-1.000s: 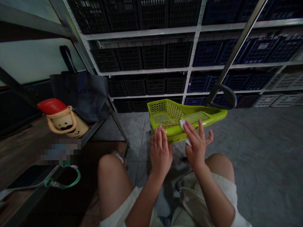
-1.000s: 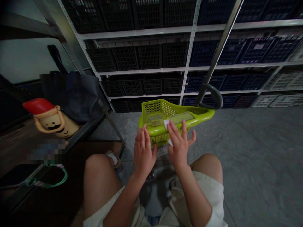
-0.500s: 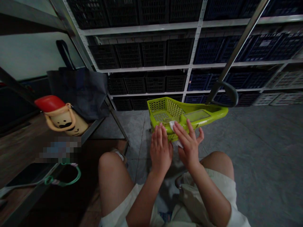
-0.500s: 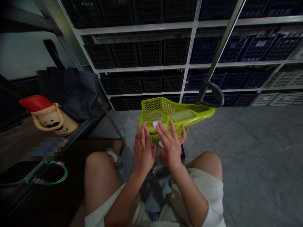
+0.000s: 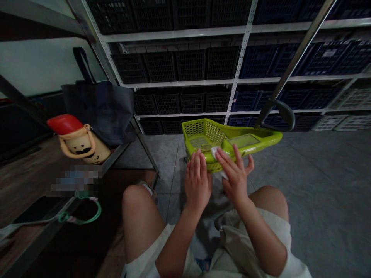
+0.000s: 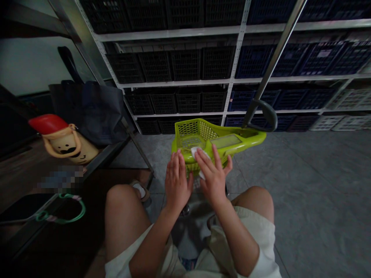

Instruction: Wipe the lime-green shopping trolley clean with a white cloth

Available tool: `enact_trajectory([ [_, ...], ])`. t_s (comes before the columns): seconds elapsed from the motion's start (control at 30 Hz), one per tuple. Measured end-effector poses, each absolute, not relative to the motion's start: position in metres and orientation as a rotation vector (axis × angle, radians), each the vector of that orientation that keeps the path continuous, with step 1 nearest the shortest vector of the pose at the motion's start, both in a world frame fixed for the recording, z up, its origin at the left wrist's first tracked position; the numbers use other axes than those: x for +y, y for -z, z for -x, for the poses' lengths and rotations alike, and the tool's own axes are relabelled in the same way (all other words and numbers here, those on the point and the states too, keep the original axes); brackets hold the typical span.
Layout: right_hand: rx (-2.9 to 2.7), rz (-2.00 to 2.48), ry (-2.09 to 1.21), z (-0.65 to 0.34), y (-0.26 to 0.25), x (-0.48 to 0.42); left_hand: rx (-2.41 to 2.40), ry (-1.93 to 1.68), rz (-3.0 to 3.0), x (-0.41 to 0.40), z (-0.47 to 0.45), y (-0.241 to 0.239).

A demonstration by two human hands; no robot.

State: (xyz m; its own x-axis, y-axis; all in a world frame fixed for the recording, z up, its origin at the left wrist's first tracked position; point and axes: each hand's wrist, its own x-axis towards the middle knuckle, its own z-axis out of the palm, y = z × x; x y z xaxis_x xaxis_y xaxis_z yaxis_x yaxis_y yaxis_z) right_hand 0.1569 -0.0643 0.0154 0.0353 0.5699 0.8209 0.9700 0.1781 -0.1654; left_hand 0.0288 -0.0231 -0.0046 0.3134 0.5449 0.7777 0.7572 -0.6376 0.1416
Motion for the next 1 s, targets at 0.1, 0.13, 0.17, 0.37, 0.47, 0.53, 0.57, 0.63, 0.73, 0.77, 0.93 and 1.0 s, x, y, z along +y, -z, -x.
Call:
enact_trajectory([
  [0.1, -1.443, 1.550, 0.710, -0.205, -0.014, -0.060, -1.192, 1.191, 2.338, -0.024, -0.028, 0.002],
  [0.13, -1.381, 1.561, 0.722, -0.221, -0.013, -0.059, -1.202, 1.190, 2.332, -0.024, -0.028, 0.001],
  [0.17, -1.333, 1.567, 0.719, -0.234, -0.013, -0.058, -1.208, 1.194, 2.325, -0.024, -0.028, 0.001],
  [0.37, -1.226, 1.578, 0.630, -0.276, -0.014, -0.053, -1.156, 1.194, 2.286, -0.021, -0.025, 0.001],
  [0.47, -1.188, 1.574, 0.578, -0.277, -0.014, -0.051, -1.136, 1.177, 2.283, -0.017, -0.020, 0.002],
  [0.53, -1.186, 1.567, 0.570, -0.275, -0.015, -0.050, -1.125, 1.162, 2.270, -0.014, -0.016, 0.004],
  [0.57, -1.189, 1.558, 0.574, -0.272, -0.015, -0.050, -1.125, 1.154, 2.263, -0.013, -0.013, 0.006],
  [0.63, -1.204, 1.532, 0.584, -0.268, -0.015, -0.052, -1.138, 1.155, 2.247, -0.010, -0.008, 0.007],
  [0.73, -1.237, 1.492, 0.592, -0.258, -0.013, -0.055, -1.216, 1.211, 2.223, -0.010, 0.000, 0.003],
  [0.77, -1.245, 1.483, 0.595, -0.255, -0.012, -0.055, -1.273, 1.249, 2.206, -0.011, 0.002, -0.001],
  [0.93, -1.264, 1.446, 0.608, -0.237, -0.010, -0.057, -1.413, 1.304, 2.166, -0.024, -0.006, -0.024],
  [1.0, -1.262, 1.434, 0.603, -0.232, -0.010, -0.057, -1.284, 1.211, 2.267, -0.030, -0.016, -0.026],
])
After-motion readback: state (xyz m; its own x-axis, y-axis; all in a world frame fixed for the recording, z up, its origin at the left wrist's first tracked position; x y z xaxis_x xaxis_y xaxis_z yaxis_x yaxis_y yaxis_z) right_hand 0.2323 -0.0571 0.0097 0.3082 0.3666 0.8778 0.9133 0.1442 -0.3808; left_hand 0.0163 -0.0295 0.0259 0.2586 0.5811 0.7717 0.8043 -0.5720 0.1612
